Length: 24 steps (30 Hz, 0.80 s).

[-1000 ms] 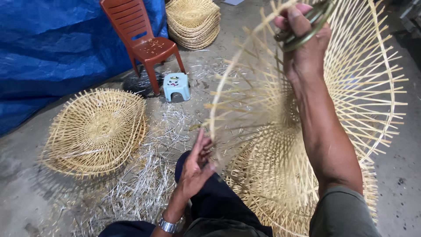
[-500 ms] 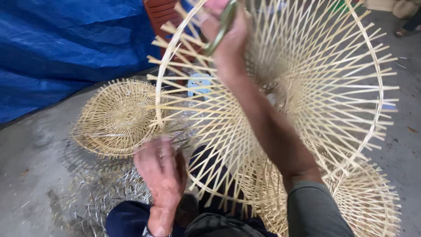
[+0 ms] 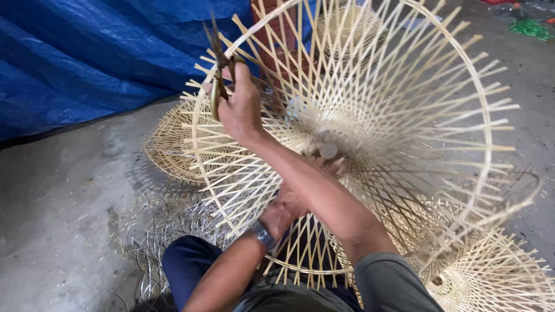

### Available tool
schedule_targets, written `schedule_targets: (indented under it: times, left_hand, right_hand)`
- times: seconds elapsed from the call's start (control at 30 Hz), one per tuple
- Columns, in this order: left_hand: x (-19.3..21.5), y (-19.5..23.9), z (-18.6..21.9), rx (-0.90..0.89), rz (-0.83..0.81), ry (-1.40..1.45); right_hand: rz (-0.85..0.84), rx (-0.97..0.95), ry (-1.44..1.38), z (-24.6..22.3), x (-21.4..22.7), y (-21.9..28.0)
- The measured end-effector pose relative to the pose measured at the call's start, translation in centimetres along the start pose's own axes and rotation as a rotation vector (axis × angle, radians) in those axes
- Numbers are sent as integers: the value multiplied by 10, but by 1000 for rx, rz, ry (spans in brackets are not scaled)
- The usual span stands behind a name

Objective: The person trims the protruding bamboo strips along the rim of a large woven basket using shears. The person holds the basket steady with one hand and cuts the excess material with the other, working around the circumference.

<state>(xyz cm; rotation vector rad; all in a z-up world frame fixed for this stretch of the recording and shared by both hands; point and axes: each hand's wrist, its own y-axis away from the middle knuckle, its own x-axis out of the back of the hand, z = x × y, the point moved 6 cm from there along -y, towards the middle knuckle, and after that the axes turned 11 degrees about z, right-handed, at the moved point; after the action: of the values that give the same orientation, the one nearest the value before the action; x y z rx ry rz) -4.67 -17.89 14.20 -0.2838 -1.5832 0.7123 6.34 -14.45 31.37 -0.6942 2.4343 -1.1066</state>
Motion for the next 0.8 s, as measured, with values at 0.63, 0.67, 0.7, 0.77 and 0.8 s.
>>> schedule_targets:
  times: [0.63,0.67,0.7,0.77,0.8]
  left_hand:
    - [30,-19,-42,-59,178,-153]
    - [37,-20,-41,-100,292,-197]
    - [43,-19,-41,-134,408,-243]
    - [29,-23,-52,-44,165,-248]
    - [23,-24,-58,1,44,-250]
  right_hand:
    - [-599,79,48,-56,7,-14]
    - [-672,95,72,-68,35,-24]
    - [-634,274,67,-89,75,-36]
    - [-601,480,119,-119,162,-53]
    - [-576,546,251,-126,208,-57]
